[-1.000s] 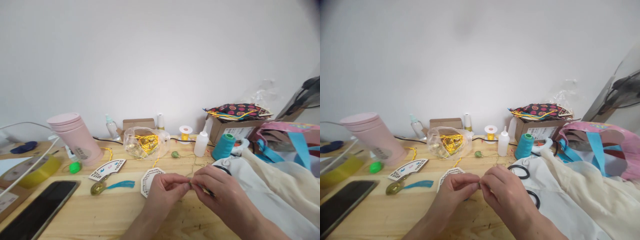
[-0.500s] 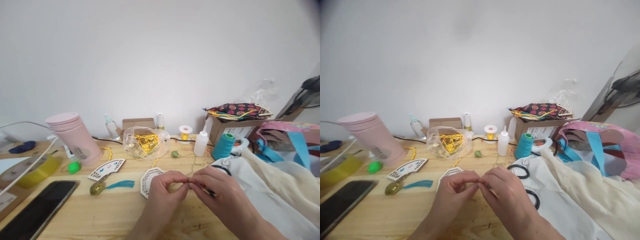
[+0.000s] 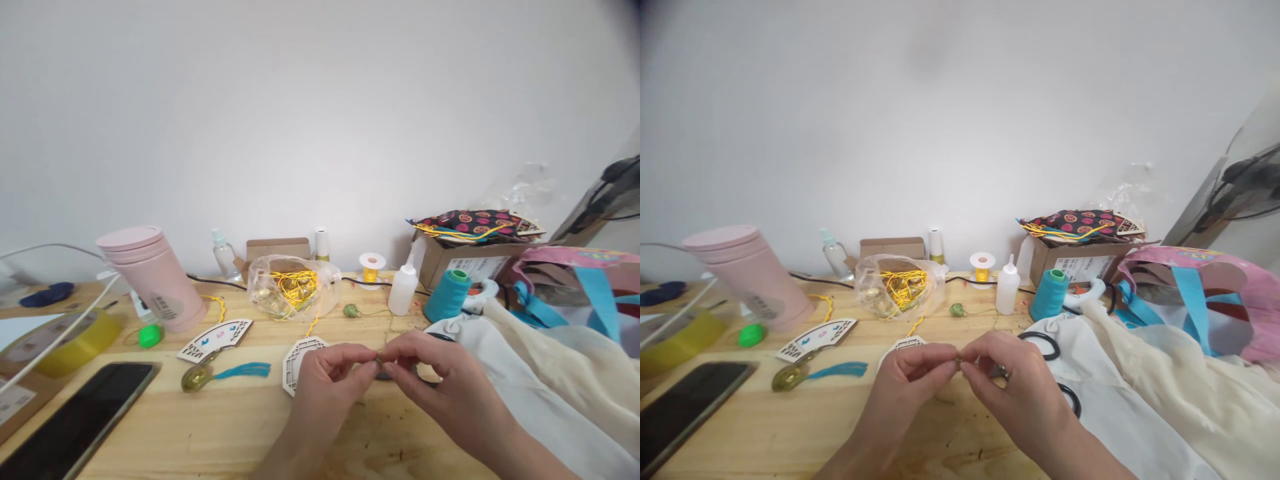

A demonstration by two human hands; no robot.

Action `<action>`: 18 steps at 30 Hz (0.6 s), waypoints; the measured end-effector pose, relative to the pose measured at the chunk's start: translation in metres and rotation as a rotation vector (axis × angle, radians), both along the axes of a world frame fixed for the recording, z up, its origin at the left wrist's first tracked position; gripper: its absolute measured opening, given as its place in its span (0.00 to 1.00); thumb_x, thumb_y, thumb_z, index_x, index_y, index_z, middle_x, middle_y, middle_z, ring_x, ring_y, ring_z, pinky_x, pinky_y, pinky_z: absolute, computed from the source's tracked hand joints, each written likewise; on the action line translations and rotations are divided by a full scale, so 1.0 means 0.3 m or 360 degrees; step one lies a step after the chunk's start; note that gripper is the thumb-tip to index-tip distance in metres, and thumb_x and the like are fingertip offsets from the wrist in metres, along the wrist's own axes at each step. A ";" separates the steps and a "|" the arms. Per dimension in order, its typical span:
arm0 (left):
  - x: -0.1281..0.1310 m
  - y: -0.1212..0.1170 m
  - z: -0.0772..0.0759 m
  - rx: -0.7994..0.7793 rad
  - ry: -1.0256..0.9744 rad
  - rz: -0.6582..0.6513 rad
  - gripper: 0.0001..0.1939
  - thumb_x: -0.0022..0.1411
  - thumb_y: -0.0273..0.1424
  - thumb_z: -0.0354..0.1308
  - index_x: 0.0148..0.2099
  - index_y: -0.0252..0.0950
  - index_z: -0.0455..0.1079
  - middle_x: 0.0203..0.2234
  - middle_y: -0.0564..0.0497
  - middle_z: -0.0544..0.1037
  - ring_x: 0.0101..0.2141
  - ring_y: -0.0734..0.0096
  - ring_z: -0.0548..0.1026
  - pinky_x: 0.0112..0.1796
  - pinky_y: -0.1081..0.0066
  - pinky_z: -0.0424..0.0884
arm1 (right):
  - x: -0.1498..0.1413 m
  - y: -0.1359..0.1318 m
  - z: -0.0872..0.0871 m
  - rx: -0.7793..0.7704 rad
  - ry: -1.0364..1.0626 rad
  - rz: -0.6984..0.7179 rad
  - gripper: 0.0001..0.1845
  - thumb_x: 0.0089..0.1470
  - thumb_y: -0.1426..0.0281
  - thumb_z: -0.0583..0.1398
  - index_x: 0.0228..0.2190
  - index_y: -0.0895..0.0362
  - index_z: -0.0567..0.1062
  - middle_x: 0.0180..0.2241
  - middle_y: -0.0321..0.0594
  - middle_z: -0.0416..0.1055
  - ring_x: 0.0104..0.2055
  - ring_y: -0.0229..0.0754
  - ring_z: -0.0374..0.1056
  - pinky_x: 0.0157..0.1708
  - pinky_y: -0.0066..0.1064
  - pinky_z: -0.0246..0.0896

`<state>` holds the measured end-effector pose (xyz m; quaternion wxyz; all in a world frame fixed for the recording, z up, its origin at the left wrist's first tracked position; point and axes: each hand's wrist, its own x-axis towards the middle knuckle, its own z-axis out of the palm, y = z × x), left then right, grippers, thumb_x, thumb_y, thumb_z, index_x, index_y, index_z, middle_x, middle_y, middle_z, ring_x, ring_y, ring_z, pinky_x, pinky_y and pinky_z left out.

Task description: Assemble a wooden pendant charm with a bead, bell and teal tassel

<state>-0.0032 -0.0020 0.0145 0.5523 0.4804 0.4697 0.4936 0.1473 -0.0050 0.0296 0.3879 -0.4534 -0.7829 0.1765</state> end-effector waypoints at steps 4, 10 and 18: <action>-0.002 0.002 0.006 -0.0062 -0.0037 0.0023 0.04 0.42 0.27 0.63 0.27 0.36 0.76 0.23 0.52 0.79 0.28 0.70 0.74 0.31 0.76 0.69 | -0.005 0.001 -0.003 0.0110 0.0008 -0.0030 0.06 0.44 0.77 0.55 0.24 0.56 0.71 0.19 0.33 0.68 0.21 0.34 0.64 0.21 0.24 0.59; -0.002 0.001 0.001 0.0014 -0.0050 -0.0023 0.03 0.42 0.25 0.63 0.26 0.35 0.76 0.23 0.52 0.79 0.28 0.72 0.74 0.31 0.78 0.69 | -0.006 0.002 -0.006 0.0317 -0.0041 -0.0013 0.06 0.44 0.78 0.55 0.23 0.57 0.70 0.18 0.33 0.66 0.21 0.33 0.62 0.21 0.23 0.57; -0.001 0.007 -0.005 0.0257 0.0090 -0.0118 0.04 0.45 0.25 0.61 0.28 0.33 0.76 0.24 0.48 0.79 0.29 0.68 0.74 0.32 0.73 0.69 | -0.003 0.007 -0.004 0.0521 -0.0186 0.0102 0.08 0.47 0.80 0.54 0.24 0.59 0.71 0.21 0.38 0.69 0.24 0.36 0.62 0.23 0.26 0.57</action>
